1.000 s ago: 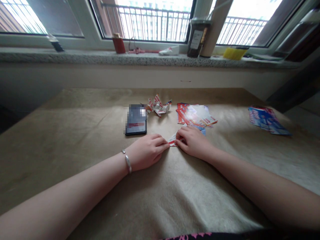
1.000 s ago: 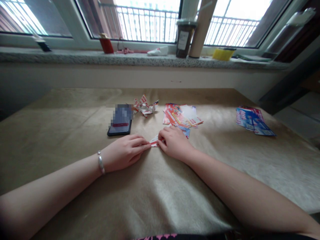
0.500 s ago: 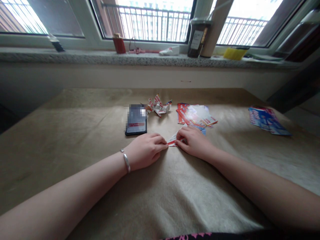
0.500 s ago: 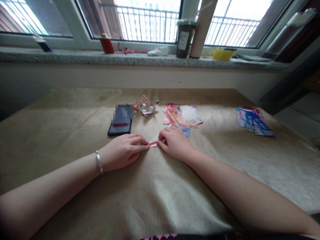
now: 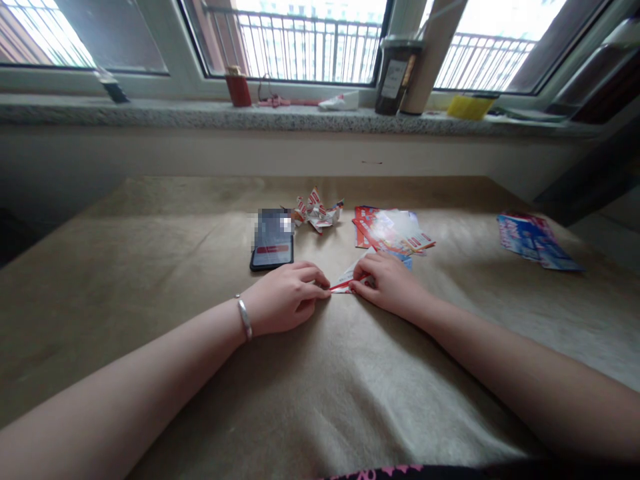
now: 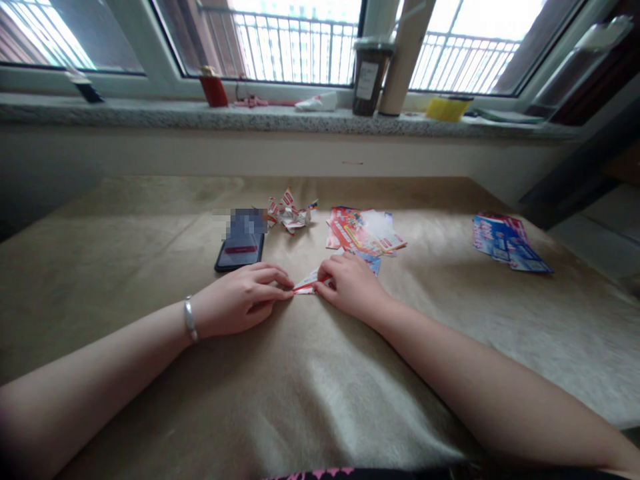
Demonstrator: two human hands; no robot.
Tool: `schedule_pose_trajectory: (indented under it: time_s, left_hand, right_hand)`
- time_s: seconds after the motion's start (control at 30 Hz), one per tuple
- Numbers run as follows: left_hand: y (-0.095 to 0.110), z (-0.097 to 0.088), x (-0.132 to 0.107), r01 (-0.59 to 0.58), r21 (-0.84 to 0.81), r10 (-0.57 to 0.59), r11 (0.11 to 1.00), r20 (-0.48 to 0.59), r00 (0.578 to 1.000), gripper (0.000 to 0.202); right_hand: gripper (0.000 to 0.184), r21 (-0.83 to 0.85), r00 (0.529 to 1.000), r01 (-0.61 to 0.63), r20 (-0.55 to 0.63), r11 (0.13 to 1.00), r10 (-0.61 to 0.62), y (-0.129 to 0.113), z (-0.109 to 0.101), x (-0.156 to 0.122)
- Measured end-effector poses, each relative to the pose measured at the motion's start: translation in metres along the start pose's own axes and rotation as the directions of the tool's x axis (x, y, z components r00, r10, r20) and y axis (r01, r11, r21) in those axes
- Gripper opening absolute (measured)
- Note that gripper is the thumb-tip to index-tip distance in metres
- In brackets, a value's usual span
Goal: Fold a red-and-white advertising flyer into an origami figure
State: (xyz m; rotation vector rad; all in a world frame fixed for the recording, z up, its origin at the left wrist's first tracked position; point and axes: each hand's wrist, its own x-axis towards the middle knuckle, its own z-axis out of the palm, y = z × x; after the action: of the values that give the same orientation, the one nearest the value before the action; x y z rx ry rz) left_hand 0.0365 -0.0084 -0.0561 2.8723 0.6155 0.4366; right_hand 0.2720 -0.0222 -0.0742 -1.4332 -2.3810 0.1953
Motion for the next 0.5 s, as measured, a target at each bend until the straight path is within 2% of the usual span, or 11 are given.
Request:
schedule_pose_trajectory:
  time_s: [0.27,0.37,0.5]
  left_hand:
    - [-0.0023,0.0013,-0.0010,0.005,-0.031,-0.006,1.000,-0.005,1.000,0.032]
    - [-0.0029,0.0014,-0.0017,-0.003,-0.018,0.003,1.000,0.000,1.000,0.032]
    - [-0.0023,0.0002,-0.0019,-0.031,0.026,0.031,0.999,0.002,1.000,0.034]
  right_hand:
    - [0.012,0.017,0.999,0.032,-0.026,0.999,-0.032,0.0018,0.0032,-0.0033]
    - [0.014,0.007,0.986,0.162,-0.045,0.987,-0.161,0.0002,0.0008,-0.0047]
    - [0.026,0.005,0.940,0.342,-0.017,0.940,-0.342,-0.0015,-0.0004,-0.0046]
